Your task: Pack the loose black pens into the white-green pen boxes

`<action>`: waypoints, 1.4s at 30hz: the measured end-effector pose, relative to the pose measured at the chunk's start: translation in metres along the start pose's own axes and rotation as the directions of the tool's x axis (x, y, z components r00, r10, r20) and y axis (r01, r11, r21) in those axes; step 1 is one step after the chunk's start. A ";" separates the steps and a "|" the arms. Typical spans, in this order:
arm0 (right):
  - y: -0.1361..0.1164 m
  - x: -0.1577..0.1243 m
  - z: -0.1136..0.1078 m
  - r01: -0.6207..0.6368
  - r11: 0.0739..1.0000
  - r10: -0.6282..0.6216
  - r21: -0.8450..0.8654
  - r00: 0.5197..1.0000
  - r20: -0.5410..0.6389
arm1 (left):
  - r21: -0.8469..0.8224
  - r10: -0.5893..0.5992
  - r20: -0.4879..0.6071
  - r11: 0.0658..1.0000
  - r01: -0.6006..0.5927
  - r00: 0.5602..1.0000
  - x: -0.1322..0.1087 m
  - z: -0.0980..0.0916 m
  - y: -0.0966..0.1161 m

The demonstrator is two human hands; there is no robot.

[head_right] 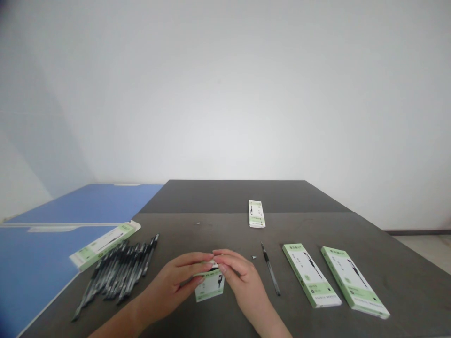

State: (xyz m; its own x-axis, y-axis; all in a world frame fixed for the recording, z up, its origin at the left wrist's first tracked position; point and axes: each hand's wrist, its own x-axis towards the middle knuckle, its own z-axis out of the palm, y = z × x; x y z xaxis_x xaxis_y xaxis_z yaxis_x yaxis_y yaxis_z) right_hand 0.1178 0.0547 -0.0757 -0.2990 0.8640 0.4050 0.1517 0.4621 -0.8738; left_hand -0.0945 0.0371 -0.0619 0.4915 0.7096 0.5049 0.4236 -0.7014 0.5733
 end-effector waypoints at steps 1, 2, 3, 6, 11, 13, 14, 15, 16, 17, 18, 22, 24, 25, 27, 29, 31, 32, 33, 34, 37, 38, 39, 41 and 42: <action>0.001 0.000 0.000 -0.004 1.000 0.004 0.004 1.000 -0.005 | -0.018 -0.012 -0.001 1.000 0.012 1.000 0.001 0.000 0.000; 0.002 0.000 0.001 -0.004 1.000 0.004 0.002 1.000 -0.011 | -0.035 -0.027 -0.001 0.999 0.027 1.000 0.001 -0.001 -0.001; 0.004 -0.002 0.003 -0.006 1.000 0.006 0.001 1.000 -0.018 | -0.046 -0.040 -0.004 0.998 0.040 0.999 0.002 0.000 -0.001; 0.013 -0.010 0.017 -0.043 0.998 0.045 0.036 0.997 -0.055 | -0.038 -0.097 -0.039 0.995 0.095 0.995 0.002 0.003 0.003; 0.030 -0.028 0.064 -0.103 0.995 0.102 0.008 0.968 -0.230 | -0.002 -0.172 -0.054 0.985 0.172 0.984 0.004 0.007 0.025; 0.035 -0.034 0.079 -0.117 0.993 0.110 -0.002 0.942 -0.317 | 0.001 -0.197 -0.026 0.980 0.197 0.980 0.007 0.005 0.036; 0.036 -0.036 0.085 -0.137 0.991 0.126 -0.005 0.927 -0.354 | -0.001 -0.209 -0.011 0.978 0.209 0.978 0.009 0.004 0.040; 0.037 -0.038 0.089 -0.159 0.987 0.145 -0.006 0.913 -0.381 | -0.005 -0.224 0.004 0.974 0.224 0.975 0.011 0.002 0.044; 0.037 -0.040 0.091 -0.178 0.984 0.162 -0.004 0.905 -0.393 | -0.012 -0.241 0.016 0.970 0.241 0.970 0.015 -0.001 0.048; 0.037 -0.041 0.091 -0.190 0.982 0.174 -0.005 0.905 -0.387 | -0.021 -0.257 0.025 0.966 0.257 0.966 0.018 -0.004 0.050; 0.036 -0.041 0.090 -0.193 0.981 0.176 -0.010 0.914 -0.366 | -0.033 -0.269 0.037 0.962 0.270 0.962 0.023 -0.008 0.051; 0.032 -0.043 0.077 -0.125 0.991 0.115 -0.057 0.981 -0.156 | -0.079 -0.265 0.182 0.956 0.283 0.947 0.043 -0.025 0.048; 0.028 -0.044 0.068 -0.070 0.993 0.065 -0.094 0.996 -0.054 | -0.067 -0.285 0.283 0.947 0.315 0.916 0.051 -0.034 0.046; 0.025 -0.044 0.063 -0.043 0.992 0.042 -0.116 0.999 -0.014 | -0.053 -0.307 0.330 0.938 0.343 0.892 0.054 -0.038 0.046; 0.016 -0.045 0.054 0.010 0.988 -0.002 -0.156 0.999 0.053 | -0.024 -0.350 0.422 0.918 0.396 0.837 0.058 -0.045 0.046; 0.007 -0.044 0.046 0.057 0.987 -0.037 -0.153 0.991 0.130 | -0.006 -0.361 0.507 0.906 0.423 0.782 0.060 -0.050 0.047; 0.000 -0.044 0.040 0.081 0.988 -0.055 -0.135 0.981 0.184 | -0.008 -0.352 0.568 0.902 0.433 0.744 0.060 -0.052 0.046; -0.001 -0.045 0.038 0.089 0.986 -0.060 -0.140 0.979 0.196 | -0.017 -0.344 0.586 0.900 0.435 0.734 0.060 -0.052 0.045; -0.001 -0.045 0.037 0.101 0.982 -0.069 -0.157 0.977 0.200 | -0.032 -0.333 0.598 0.899 0.437 0.729 0.059 -0.052 0.043; 0.001 -0.046 0.037 0.117 0.976 -0.080 -0.183 0.977 0.199 | -0.054 -0.318 0.608 0.898 0.438 0.728 0.059 -0.052 0.042; 0.006 -0.049 0.038 0.156 0.953 -0.099 -0.258 0.970 0.221 | -0.087 -0.291 0.622 0.897 0.433 0.727 0.055 -0.052 0.039; 0.006 -0.050 0.039 0.167 0.948 -0.103 -0.271 0.966 0.237 | -0.074 -0.289 0.624 0.903 0.423 0.726 0.054 -0.052 0.040; 0.006 -0.050 0.039 0.178 0.943 -0.106 -0.280 0.961 0.255 | -0.047 -0.291 0.622 0.913 0.406 0.727 0.052 -0.054 0.042; 0.001 -0.049 0.040 0.201 0.933 -0.112 -0.299 0.951 0.289 | 0.023 -0.294 0.604 0.936 0.352 0.741 0.050 -0.057 0.049; -0.002 -0.048 0.040 0.202 0.927 -0.103 -0.316 0.947 0.305 | 0.050 -0.292 0.596 0.943 0.329 0.748 0.049 -0.058 0.052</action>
State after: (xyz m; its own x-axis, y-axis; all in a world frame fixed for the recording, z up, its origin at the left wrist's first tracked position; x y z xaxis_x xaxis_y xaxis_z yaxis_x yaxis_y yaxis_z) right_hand 0.0943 0.0044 -0.1044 -0.5858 0.7098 0.3912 0.3781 0.6663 -0.6427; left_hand -0.0926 0.0397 0.0301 0.6972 0.6953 -0.1744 0.5990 -0.4314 0.6746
